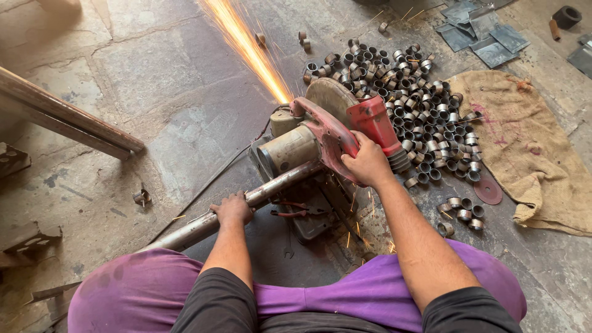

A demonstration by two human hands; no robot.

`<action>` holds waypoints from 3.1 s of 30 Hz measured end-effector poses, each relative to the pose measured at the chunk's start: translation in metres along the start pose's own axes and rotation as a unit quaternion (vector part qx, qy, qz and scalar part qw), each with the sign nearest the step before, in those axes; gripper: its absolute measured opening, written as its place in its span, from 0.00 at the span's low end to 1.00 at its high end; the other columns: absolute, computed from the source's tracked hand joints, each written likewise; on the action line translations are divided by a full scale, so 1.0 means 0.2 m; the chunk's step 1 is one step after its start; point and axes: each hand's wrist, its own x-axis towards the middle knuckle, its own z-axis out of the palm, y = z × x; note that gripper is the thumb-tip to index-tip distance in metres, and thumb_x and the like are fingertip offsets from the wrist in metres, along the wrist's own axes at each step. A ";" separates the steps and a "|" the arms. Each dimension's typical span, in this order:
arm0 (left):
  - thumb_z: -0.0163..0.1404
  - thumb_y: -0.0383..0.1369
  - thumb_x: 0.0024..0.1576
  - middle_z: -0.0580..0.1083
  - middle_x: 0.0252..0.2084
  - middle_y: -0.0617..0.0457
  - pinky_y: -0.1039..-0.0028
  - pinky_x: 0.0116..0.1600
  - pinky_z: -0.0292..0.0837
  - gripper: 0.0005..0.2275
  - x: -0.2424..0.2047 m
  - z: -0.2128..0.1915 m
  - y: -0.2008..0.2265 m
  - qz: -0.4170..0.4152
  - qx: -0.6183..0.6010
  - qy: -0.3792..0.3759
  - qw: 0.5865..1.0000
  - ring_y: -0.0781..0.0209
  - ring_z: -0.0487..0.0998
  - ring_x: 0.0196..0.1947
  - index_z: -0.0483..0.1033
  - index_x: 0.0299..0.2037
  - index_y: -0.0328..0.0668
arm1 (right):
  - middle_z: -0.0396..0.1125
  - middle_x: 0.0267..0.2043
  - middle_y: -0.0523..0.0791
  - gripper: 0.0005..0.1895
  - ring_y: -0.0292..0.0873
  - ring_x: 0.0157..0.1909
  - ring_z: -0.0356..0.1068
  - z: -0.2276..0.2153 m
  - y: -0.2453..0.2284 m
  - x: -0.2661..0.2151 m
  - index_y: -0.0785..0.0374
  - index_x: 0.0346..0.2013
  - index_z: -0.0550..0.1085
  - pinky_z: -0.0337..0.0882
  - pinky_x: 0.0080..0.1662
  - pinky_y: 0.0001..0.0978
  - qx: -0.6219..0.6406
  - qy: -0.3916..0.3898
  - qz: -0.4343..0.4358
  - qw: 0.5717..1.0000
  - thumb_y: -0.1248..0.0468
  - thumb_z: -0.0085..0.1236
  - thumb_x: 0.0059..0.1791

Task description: The person uses a red chop saw to cut a long metal pipe into small cylindrical segments. They repeatedly position the pipe, lower the saw blade to cut, and allow the cut pieces to fall onto a growing pile on the floor.

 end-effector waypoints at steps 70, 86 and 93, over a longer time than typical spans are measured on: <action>0.63 0.42 0.52 0.65 0.65 0.55 0.50 0.66 0.59 0.34 -0.04 0.02 -0.01 0.056 0.033 0.069 0.995 0.55 0.63 0.67 0.62 0.69 0.65 | 0.77 0.38 0.52 0.23 0.47 0.38 0.78 -0.19 -0.52 0.71 0.69 0.47 0.77 0.76 0.43 0.40 -0.018 -0.164 0.098 0.981 0.69 0.65 0.37; 0.57 0.34 0.56 0.64 0.69 0.55 0.55 0.74 0.51 0.30 -0.07 -0.02 -0.12 0.049 -0.071 0.005 0.996 0.56 0.60 0.72 0.63 0.71 0.58 | 0.76 0.36 0.52 0.21 0.48 0.36 0.78 -0.19 -0.51 0.72 0.69 0.45 0.77 0.76 0.41 0.40 -0.027 -0.174 0.090 0.980 0.67 0.65 0.38; 0.56 0.32 0.56 0.63 0.70 0.55 0.57 0.70 0.53 0.31 0.02 0.02 -0.27 0.014 -0.027 0.087 0.996 0.54 0.63 0.69 0.62 0.71 0.66 | 0.77 0.36 0.52 0.20 0.47 0.36 0.78 -0.19 -0.50 0.72 0.69 0.43 0.78 0.76 0.41 0.40 -0.016 -0.180 0.076 0.981 0.68 0.64 0.36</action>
